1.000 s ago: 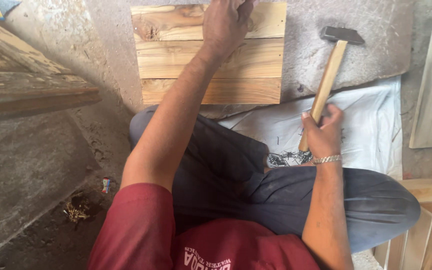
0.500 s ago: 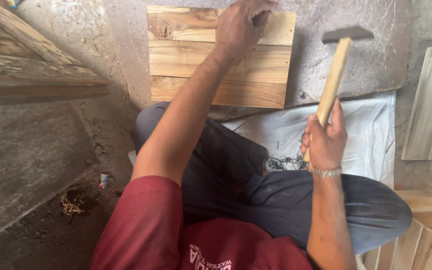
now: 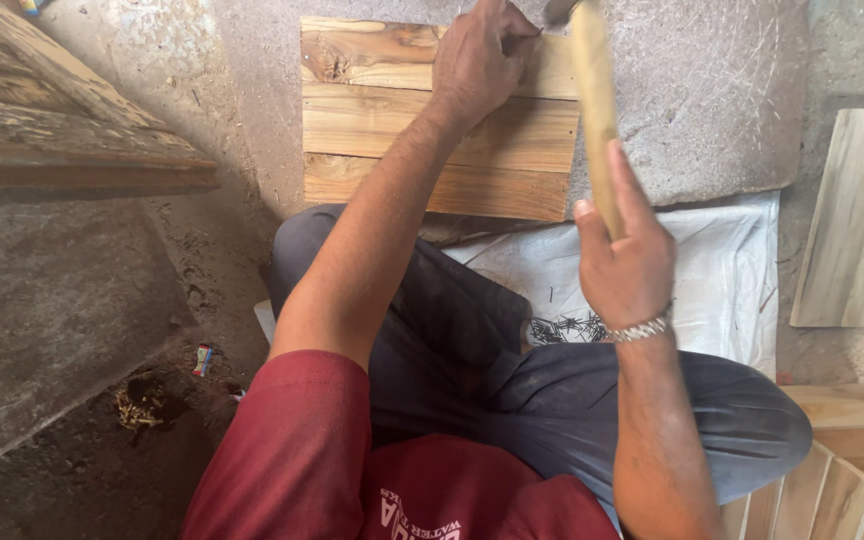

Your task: The person assembles a small wooden box by aligning planks and hammering nails into place. They repeatedly flip the box to work on different sides and secure the structure with a hammer and nails.

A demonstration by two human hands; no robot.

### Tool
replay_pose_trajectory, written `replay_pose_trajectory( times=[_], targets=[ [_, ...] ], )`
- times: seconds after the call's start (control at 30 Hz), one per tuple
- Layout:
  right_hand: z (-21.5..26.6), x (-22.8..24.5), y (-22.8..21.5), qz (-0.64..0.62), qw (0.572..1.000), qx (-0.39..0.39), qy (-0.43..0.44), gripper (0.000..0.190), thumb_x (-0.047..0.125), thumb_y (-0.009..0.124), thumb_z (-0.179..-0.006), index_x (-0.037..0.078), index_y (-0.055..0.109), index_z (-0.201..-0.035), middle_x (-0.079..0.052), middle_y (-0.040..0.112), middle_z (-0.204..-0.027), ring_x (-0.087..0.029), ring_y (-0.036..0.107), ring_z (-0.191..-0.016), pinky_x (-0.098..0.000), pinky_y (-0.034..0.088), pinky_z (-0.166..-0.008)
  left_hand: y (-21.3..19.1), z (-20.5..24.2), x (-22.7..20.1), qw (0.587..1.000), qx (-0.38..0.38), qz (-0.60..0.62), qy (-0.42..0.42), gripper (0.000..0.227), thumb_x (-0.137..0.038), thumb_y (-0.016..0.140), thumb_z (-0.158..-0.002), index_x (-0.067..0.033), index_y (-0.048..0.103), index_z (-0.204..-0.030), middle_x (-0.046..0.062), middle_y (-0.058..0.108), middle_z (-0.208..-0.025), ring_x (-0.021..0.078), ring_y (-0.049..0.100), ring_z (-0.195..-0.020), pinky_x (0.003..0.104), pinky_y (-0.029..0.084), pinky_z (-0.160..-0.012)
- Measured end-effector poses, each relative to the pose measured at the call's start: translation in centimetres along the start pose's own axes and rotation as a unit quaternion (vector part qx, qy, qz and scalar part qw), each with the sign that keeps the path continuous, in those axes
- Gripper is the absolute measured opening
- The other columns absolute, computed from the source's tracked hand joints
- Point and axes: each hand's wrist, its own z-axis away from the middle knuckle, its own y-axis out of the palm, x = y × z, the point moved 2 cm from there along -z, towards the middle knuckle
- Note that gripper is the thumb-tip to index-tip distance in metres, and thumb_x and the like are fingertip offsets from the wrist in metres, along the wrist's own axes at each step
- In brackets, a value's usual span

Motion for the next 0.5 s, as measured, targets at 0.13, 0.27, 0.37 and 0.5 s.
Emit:
replay_pose_trajectory(
  times=[0.13, 0.27, 0.37, 0.5],
  targets=[
    [1.5, 0.8, -1.0, 0.007, 0.968, -0.113, -0.222, 0.05, 0.009, 0.062, -0.113, -0.007, 0.042, -0.155, -0.029, 0.053, -0.153, -0.038, 0.059, -0.143, -0.0393, 0.052, -0.119, 0.1, 0.0, 0.1, 0.999, -0.017, -0.023, 0.019, 0.017, -0.015, 0.078, -0.087, -0.0143, 0.065, -0.099, -0.007, 0.08, -0.084, 0.0158, 0.076, -0.075, 0.038, 0.058, -0.074],
    [0.3, 0.1, 0.8, -0.029, 0.988, -0.073, -0.135, 0.051, 0.013, 0.06, -0.106, -0.003, 0.046, -0.153, -0.026, 0.061, -0.146, -0.031, 0.073, -0.125, -0.0319, 0.064, -0.093, 0.0, 0.0, 0.1, 1.0, -0.013, -0.008, 0.011, 0.021, -0.016, 0.078, -0.088, -0.0137, 0.063, -0.102, -0.006, 0.079, -0.085, 0.0161, 0.077, -0.076, 0.037, 0.059, -0.076],
    [-0.1, -0.5, 1.1, 0.054, 0.998, -0.005, -0.041, 0.06, 0.01, 0.066, -0.097, 0.001, 0.048, -0.154, -0.027, 0.06, -0.142, -0.038, 0.062, -0.127, -0.0422, 0.052, -0.104, 0.0, 0.3, 0.4, 1.0, -0.012, 0.016, 0.012, 0.025, -0.016, 0.079, -0.088, -0.0115, 0.062, -0.106, -0.004, 0.08, -0.088, 0.0194, 0.077, -0.079, 0.038, 0.059, -0.077],
    [0.9, 0.0, -1.4, 0.019, 0.984, -0.066, -0.165, 0.055, 0.006, 0.065, -0.107, -0.002, 0.044, -0.157, -0.028, 0.056, -0.151, -0.038, 0.06, -0.138, -0.0426, 0.055, -0.111, 0.3, 0.3, 0.6, 0.994, -0.049, 0.024, 0.09, 0.017, -0.017, 0.079, -0.086, -0.0182, 0.064, -0.096, 0.001, 0.077, -0.09, 0.0211, 0.076, -0.08, 0.039, 0.058, -0.074]
  ],
)
